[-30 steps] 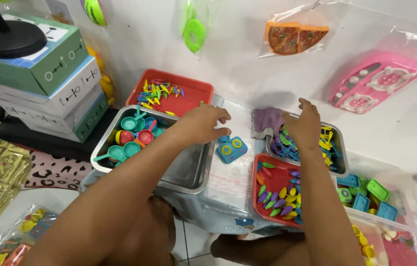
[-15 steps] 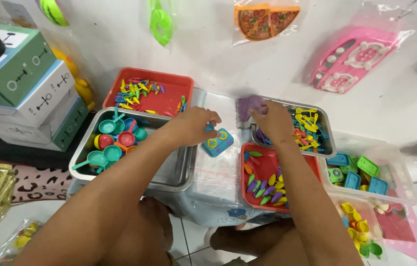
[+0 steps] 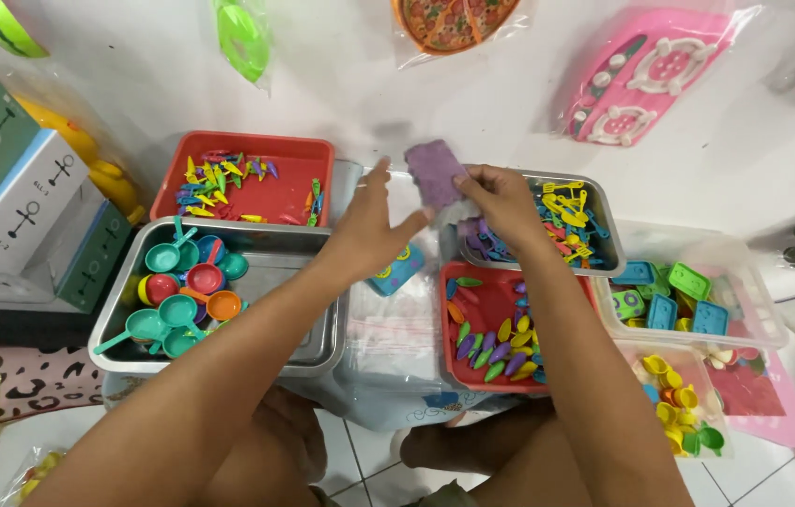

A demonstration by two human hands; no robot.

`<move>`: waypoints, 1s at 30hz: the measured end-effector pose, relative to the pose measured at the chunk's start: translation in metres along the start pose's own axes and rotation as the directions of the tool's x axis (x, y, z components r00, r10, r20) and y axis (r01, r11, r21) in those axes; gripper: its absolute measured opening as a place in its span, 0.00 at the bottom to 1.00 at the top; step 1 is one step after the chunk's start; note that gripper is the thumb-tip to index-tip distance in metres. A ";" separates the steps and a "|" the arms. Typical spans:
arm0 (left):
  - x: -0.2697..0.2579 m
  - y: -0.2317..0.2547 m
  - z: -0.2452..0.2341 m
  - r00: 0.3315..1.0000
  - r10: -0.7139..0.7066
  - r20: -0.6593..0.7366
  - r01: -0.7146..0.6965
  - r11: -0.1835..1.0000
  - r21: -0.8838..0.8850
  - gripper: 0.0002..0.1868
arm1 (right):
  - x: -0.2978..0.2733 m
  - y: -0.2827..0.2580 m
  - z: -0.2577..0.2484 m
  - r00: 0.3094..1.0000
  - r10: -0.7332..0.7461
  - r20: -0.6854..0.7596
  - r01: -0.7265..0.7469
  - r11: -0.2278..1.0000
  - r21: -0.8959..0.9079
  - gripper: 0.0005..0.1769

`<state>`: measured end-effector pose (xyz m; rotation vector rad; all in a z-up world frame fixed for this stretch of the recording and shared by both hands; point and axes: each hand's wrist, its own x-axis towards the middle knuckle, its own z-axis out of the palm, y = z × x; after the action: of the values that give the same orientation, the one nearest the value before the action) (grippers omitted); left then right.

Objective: Sorting and organizing small plastic toys and alphabet pieces into various trays

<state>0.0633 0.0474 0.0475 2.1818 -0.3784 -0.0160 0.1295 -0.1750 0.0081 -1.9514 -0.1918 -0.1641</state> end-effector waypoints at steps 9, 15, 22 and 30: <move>0.015 0.011 0.018 0.950 0.162 -0.268 -0.185 0.981 -0.064 0.12 | -0.064 -0.007 0.018 0.962 0.002 0.274 -0.226 0.570 0.790 0.18; 0.008 0.022 0.013 0.993 0.023 -0.112 -0.057 0.950 -0.307 0.19 | -0.096 -0.044 0.008 0.899 -0.063 0.434 -0.415 0.200 0.888 0.52; -0.022 0.059 0.006 0.989 -0.084 -0.123 0.002 0.832 -0.555 0.30 | -0.102 -0.017 0.004 0.951 0.156 0.266 -0.295 0.209 0.932 0.68; 0.011 -0.001 0.022 0.977 -0.091 -0.194 0.008 0.920 -0.392 0.09 | -0.104 -0.015 0.004 0.974 0.197 0.108 -0.198 0.527 0.826 0.20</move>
<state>0.0707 0.0276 0.0343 1.7755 -0.1795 0.1014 0.0244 -0.1719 -0.0012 -0.9767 -0.0221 0.0851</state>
